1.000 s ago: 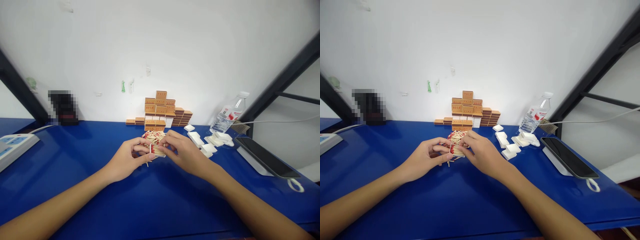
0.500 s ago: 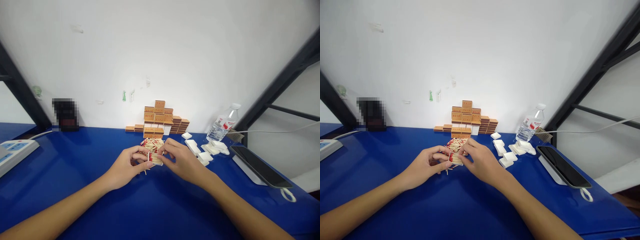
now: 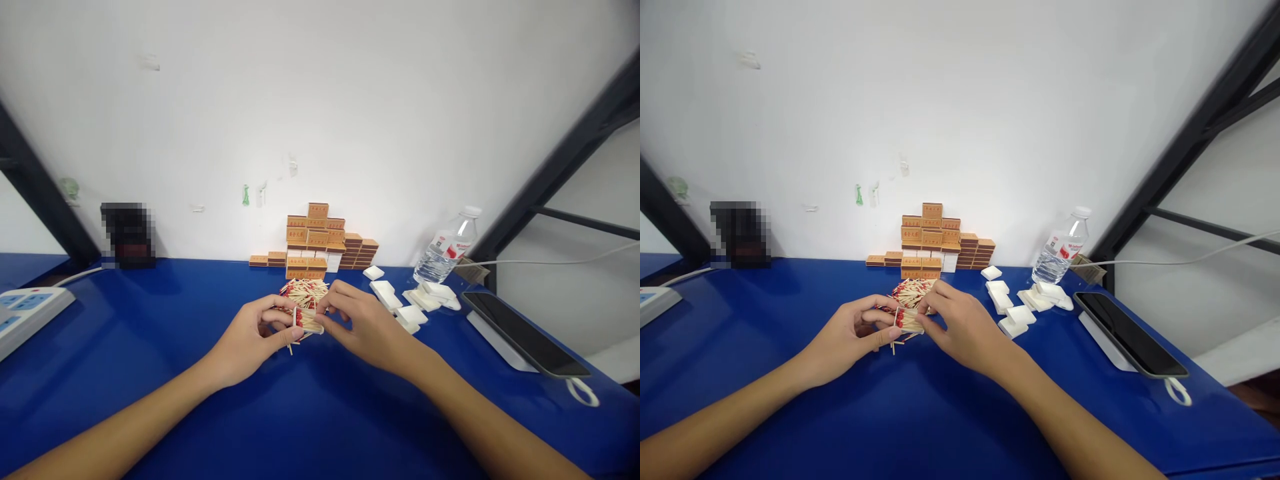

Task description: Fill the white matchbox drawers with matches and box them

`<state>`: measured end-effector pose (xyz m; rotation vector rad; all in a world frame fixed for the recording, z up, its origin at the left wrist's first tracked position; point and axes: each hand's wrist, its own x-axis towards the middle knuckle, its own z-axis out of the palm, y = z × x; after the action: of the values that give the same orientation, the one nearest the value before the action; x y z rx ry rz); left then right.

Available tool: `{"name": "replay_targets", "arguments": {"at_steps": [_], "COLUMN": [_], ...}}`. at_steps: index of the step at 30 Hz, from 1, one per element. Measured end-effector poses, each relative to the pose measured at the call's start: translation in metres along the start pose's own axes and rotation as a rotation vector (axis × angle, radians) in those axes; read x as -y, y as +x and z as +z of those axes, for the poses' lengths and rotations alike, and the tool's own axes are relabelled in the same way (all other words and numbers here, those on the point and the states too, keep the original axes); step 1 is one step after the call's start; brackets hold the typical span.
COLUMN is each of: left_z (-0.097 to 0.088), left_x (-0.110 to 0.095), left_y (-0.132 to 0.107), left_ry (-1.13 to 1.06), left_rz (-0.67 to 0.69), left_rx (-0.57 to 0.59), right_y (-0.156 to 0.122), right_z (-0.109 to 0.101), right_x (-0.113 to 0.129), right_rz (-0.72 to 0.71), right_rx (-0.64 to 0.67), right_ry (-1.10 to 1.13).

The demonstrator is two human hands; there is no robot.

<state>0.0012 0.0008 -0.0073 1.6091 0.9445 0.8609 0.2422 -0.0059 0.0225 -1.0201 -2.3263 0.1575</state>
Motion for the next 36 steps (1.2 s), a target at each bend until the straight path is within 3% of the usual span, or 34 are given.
{"name": "replay_targets", "arguments": {"at_steps": [25, 31, 36], "left_z": [-0.004, -0.016, -0.026], "left_x": [-0.003, -0.005, -0.004], "left_y": [0.0, 0.007, 0.012], "left_ry": [0.028, -0.001, -0.009], "left_rz": [0.007, 0.01, 0.013], "left_rx": [-0.01, -0.082, -0.161], "right_y": [0.001, 0.005, 0.007], "right_z": [0.003, -0.002, -0.002], "right_x": [0.001, -0.021, -0.042], "right_rz": [-0.024, 0.056, 0.181], "right_rx": [-0.026, -0.215, -0.156], "right_ry": [0.026, -0.042, -0.154]}}
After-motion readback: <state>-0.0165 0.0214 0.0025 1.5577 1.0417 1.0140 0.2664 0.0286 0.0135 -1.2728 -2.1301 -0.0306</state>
